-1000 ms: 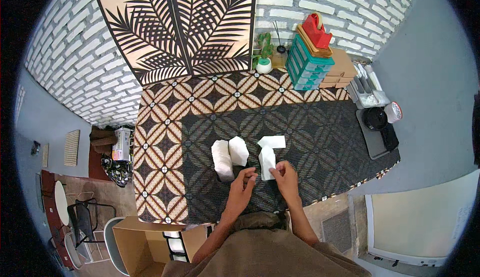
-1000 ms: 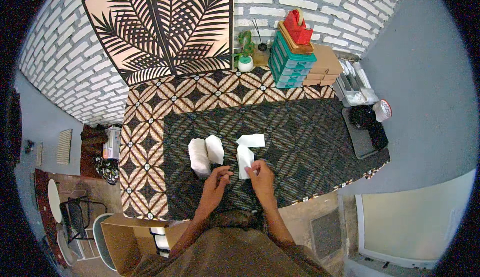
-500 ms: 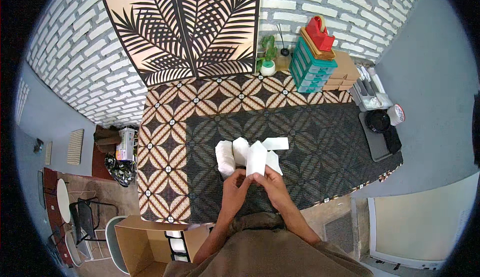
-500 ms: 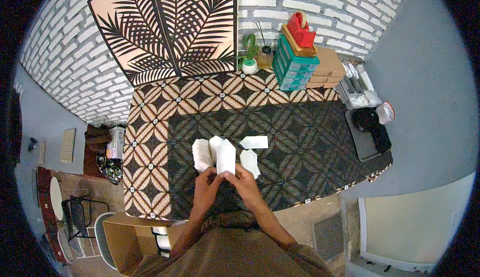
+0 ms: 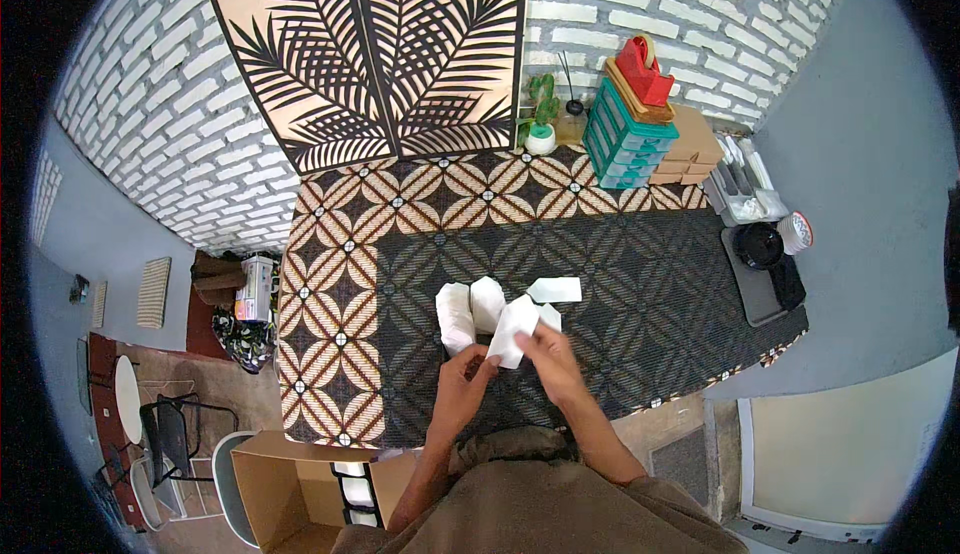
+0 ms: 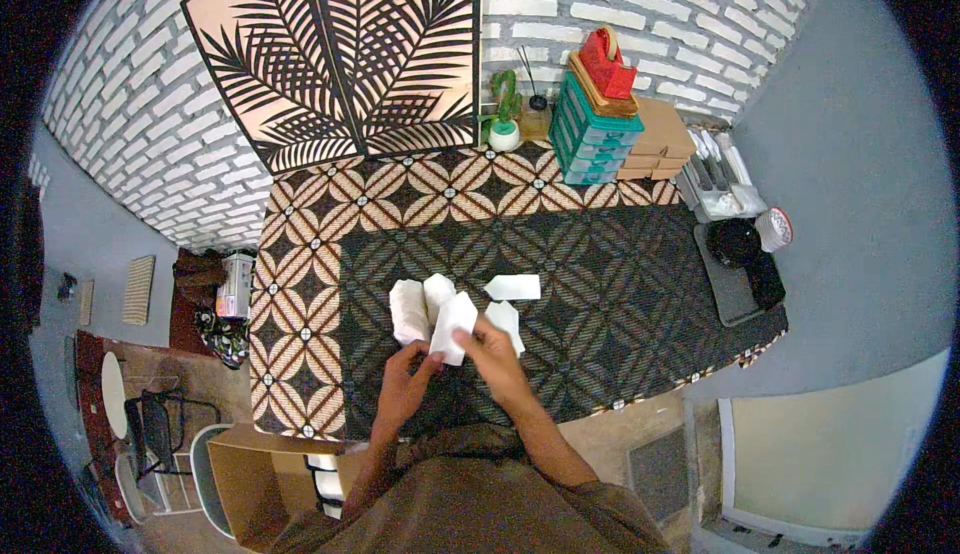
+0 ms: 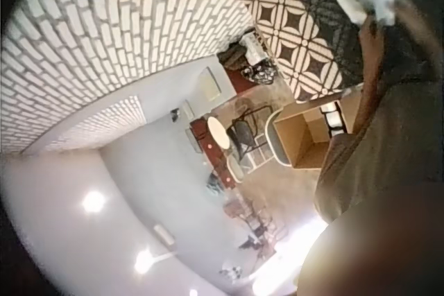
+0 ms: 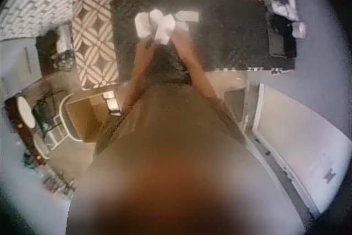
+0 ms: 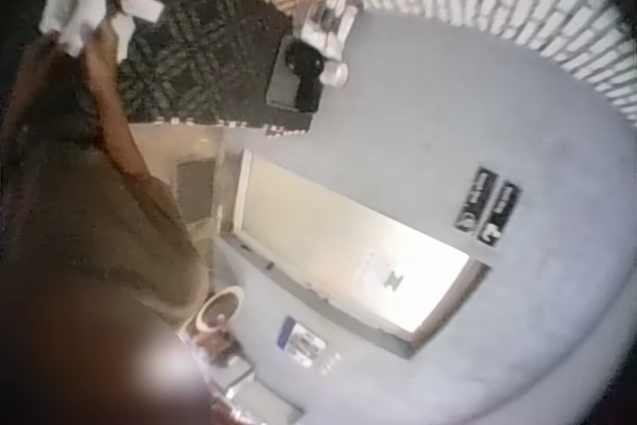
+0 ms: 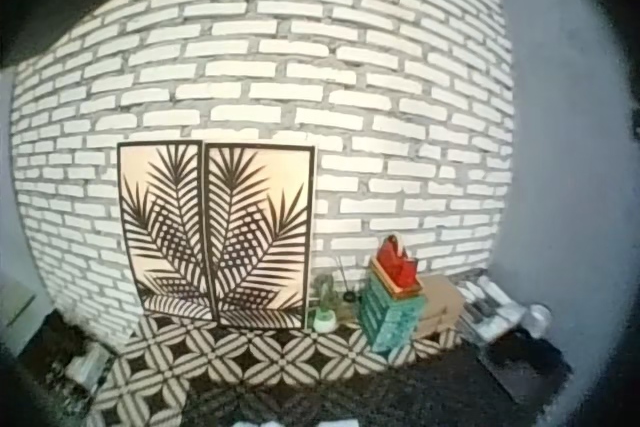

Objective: The recorder is assembling small white cube containers into black plastic bases and organizing them within a large cardboard box.

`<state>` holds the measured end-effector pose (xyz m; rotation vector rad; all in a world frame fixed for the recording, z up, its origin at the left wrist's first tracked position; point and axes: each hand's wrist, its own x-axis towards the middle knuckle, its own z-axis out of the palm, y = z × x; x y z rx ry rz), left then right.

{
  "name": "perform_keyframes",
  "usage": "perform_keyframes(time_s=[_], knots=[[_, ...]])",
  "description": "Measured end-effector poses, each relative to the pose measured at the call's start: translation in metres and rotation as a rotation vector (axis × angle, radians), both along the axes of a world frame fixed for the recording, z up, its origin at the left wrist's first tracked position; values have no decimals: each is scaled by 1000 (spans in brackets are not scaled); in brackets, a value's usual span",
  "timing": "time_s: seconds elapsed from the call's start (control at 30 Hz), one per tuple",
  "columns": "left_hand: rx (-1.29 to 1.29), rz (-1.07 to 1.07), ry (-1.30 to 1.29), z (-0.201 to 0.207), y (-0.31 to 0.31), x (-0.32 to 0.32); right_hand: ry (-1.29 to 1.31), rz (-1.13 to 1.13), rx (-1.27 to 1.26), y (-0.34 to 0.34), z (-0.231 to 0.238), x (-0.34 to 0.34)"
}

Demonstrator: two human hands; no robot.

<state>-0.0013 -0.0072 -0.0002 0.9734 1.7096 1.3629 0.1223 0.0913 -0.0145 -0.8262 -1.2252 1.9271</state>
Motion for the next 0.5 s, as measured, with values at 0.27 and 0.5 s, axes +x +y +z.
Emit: perform_keyframes(time_s=[0.27, 0.5], knots=[[-56, -20, 83, -8, -9, 1, -107, 56, 88, 16, 11, 1], [0, 99, 27, -30, -10, 5, -260, 38, 246, 24, 7, 9]])
